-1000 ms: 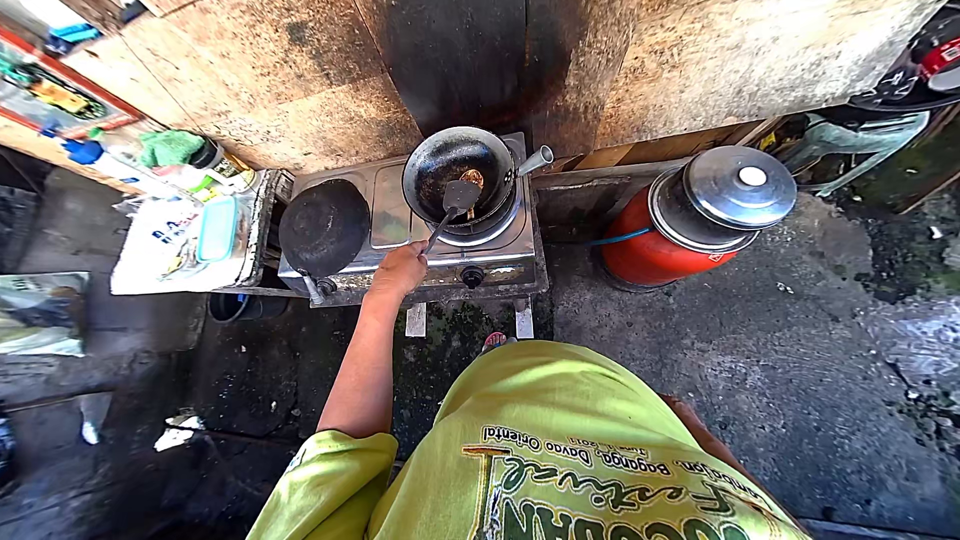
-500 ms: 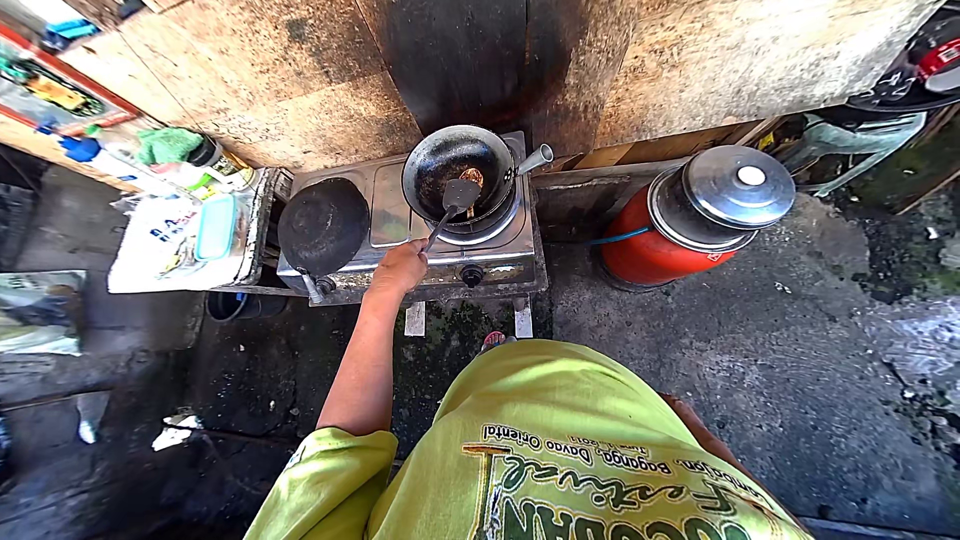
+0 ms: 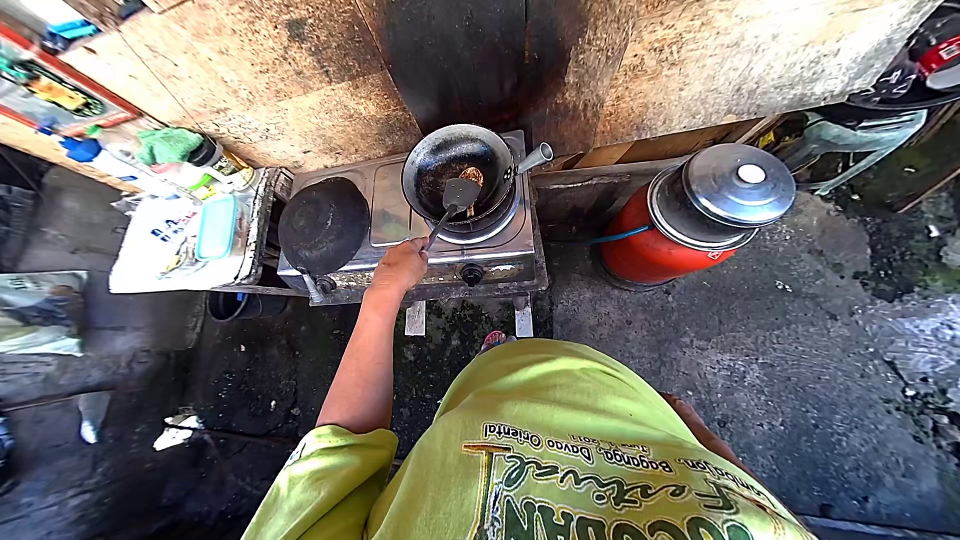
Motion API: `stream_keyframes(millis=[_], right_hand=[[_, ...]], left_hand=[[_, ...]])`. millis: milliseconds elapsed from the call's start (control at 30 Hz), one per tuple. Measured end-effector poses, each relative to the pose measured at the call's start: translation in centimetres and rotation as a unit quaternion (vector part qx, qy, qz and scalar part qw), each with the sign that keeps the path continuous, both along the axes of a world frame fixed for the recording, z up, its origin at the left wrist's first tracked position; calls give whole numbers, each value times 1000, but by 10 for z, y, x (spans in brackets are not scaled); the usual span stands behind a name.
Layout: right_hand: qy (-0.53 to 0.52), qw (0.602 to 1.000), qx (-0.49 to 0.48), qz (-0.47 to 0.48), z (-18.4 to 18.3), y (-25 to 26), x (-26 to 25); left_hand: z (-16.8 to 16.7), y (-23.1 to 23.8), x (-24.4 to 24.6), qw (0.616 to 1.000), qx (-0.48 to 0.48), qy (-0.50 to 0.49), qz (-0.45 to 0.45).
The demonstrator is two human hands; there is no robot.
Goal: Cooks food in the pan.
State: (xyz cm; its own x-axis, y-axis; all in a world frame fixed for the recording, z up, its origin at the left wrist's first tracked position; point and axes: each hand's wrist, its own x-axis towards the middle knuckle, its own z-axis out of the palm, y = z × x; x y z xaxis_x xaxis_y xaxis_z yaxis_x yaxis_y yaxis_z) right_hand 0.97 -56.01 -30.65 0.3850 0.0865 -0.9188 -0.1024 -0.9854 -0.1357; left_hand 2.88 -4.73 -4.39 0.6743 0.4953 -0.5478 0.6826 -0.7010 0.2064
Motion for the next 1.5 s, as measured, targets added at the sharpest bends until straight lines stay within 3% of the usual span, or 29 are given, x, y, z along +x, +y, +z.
stream_keyframes(millis=[1500], right_hand=[[-1, 1000, -4, 10, -6, 0, 3]], left_hand=[[2, -1, 2, 1000, 10, 8, -3]])
